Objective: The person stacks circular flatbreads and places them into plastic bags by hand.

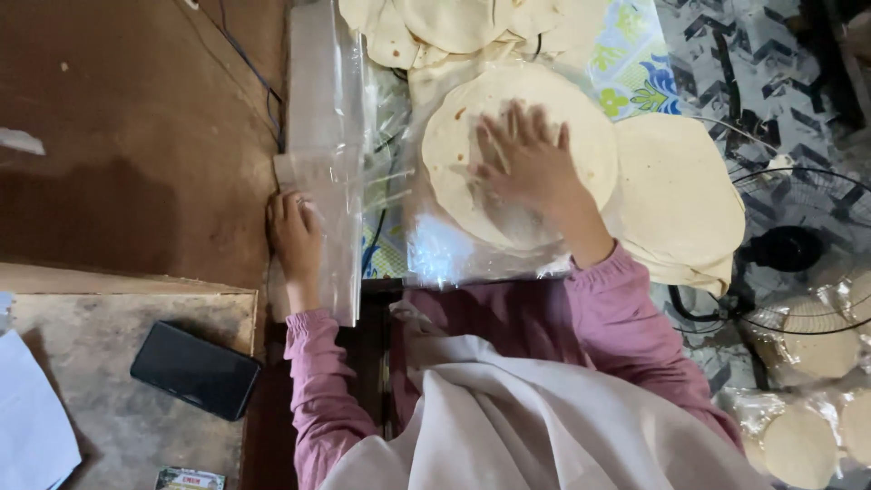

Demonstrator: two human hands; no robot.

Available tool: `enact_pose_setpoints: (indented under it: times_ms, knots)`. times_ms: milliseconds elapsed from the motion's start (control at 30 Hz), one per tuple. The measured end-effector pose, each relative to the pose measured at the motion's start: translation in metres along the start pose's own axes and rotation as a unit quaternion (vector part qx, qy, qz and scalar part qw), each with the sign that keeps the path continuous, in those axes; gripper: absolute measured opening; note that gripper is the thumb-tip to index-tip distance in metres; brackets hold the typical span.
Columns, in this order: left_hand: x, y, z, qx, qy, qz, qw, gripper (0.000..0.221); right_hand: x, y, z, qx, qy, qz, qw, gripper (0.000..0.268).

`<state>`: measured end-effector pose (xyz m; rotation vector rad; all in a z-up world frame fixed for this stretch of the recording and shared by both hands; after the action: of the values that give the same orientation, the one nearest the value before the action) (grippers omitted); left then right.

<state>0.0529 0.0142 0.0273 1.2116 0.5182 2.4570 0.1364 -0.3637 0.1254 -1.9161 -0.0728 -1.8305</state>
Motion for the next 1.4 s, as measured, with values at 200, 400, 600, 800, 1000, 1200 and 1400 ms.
enact_pose_setpoints:
  times_ms: [200, 400, 600, 800, 1000, 1200, 1400]
  knots:
    - [-0.007, -0.024, 0.004, 0.04, -0.076, -0.04, 0.995, 0.025, -0.008, 0.007, -0.008, 0.018, 0.092, 0.004, 0.996, 0.054]
    - [0.046, 0.078, 0.074, -0.091, 0.083, 0.041, 0.992, 0.013, -0.001, 0.002, -0.013, 0.041, 0.13, 0.061, 0.989, 0.041]
    - [0.083, 0.248, 0.076, -0.097, -0.04, -0.202, 0.974, 0.018, 0.022, -0.007, -0.032, 0.143, 0.055, 0.526, 0.837, 0.074]
    - [0.152, 0.345, 0.025, -0.215, 0.031, -0.385, 0.897, 0.018, 0.017, -0.045, -0.102, 0.126, -0.157, 0.846, 0.494, 0.114]
    - [0.162, 0.318, 0.005, -0.157, 0.079, -0.342, 0.923, 0.022, -0.013, 0.058, -0.167, 0.22, -0.124, 0.82, 0.514, 0.095]
    - [0.149, 0.295, -0.051, -0.064, 0.347, -0.136, 0.926, 0.044, 0.053, -0.038, -0.196, 0.122, -0.098, 0.64, 0.752, 0.124]
    - [0.125, 0.305, -0.043, -0.167, -0.033, -0.434, 0.885, 0.047, 0.052, -0.016, -0.156, 0.117, 0.052, 0.725, 0.677, 0.087]
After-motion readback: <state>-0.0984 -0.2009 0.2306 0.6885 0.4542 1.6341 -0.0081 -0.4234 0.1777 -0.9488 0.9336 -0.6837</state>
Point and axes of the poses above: each hand's wrist, its own z-axis towards the middle knuckle, its own x-axis out of the back of the hand, y = z × x, the point moved 6 cm from there along z, towards the middle knuckle, and after that the axes turned 3 degrees about z, right-handed, at the moved point
